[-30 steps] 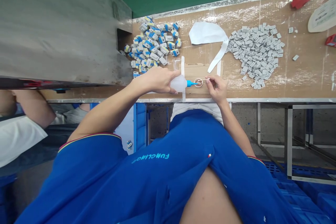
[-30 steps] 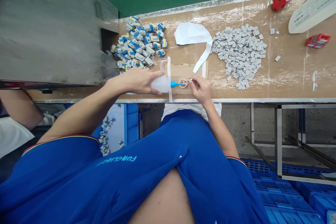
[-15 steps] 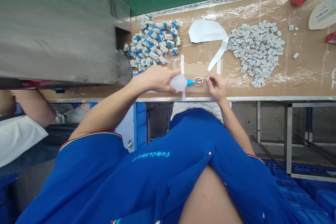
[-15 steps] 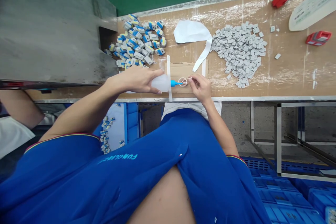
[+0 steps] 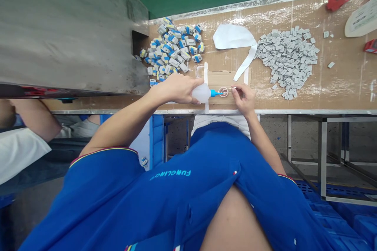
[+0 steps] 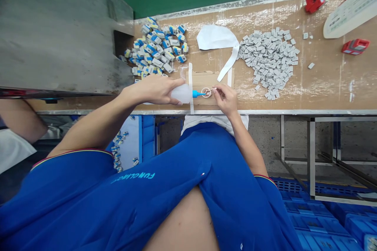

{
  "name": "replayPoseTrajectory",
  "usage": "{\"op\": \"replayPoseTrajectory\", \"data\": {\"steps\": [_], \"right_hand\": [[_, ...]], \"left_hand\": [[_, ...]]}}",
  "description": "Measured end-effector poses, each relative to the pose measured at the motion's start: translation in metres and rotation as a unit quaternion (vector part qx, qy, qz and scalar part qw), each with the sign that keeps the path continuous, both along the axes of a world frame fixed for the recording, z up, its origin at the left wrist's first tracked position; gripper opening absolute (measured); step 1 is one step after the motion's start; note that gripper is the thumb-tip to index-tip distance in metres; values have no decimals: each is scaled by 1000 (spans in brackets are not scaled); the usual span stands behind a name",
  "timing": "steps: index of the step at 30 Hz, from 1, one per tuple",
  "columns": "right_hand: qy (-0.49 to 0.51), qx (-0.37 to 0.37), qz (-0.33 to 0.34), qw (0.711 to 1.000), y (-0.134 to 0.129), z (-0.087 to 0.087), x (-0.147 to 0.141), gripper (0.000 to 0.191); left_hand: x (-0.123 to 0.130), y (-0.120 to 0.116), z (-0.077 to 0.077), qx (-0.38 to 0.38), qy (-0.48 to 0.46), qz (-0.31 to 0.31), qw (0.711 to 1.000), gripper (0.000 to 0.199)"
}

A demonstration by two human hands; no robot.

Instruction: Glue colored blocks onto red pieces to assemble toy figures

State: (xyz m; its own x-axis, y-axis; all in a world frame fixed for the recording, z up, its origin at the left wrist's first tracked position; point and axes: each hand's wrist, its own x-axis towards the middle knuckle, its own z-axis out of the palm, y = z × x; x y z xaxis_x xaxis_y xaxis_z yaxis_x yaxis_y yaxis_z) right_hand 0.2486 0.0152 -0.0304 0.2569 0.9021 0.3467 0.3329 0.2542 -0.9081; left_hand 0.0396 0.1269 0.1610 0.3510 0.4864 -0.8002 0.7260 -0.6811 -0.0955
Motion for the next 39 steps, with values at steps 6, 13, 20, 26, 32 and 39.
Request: {"op": "replayPoseTrajectory", "data": {"steps": [6, 13, 20, 26, 32, 39], "right_hand": [[-3, 3, -2, 1000, -1, -1, 0, 48], [-12, 1, 2, 1000, -1, 0, 2, 47], [-16, -1, -2, 1000, -1, -1, 2, 47], [-20, -5, -7, 1000, -1, -1, 3, 49], [-29, -15, -10, 999, -2, 1, 3, 52], [-42, -26, -5, 999, -2, 3, 4, 55]], "left_hand": [[-1, -1, -2, 7, -4, 3, 1000, 69], [-6, 1, -8, 7, -23, 4, 1000, 68], [-11, -1, -14, 12, -53, 8, 999, 62], [-14, -3, -17, 11, -67, 14, 998, 63], [-20, -7, -27, 10, -95, 60, 994, 69], [-42, -11, -51, -7, -205, 104, 973, 67]]}}
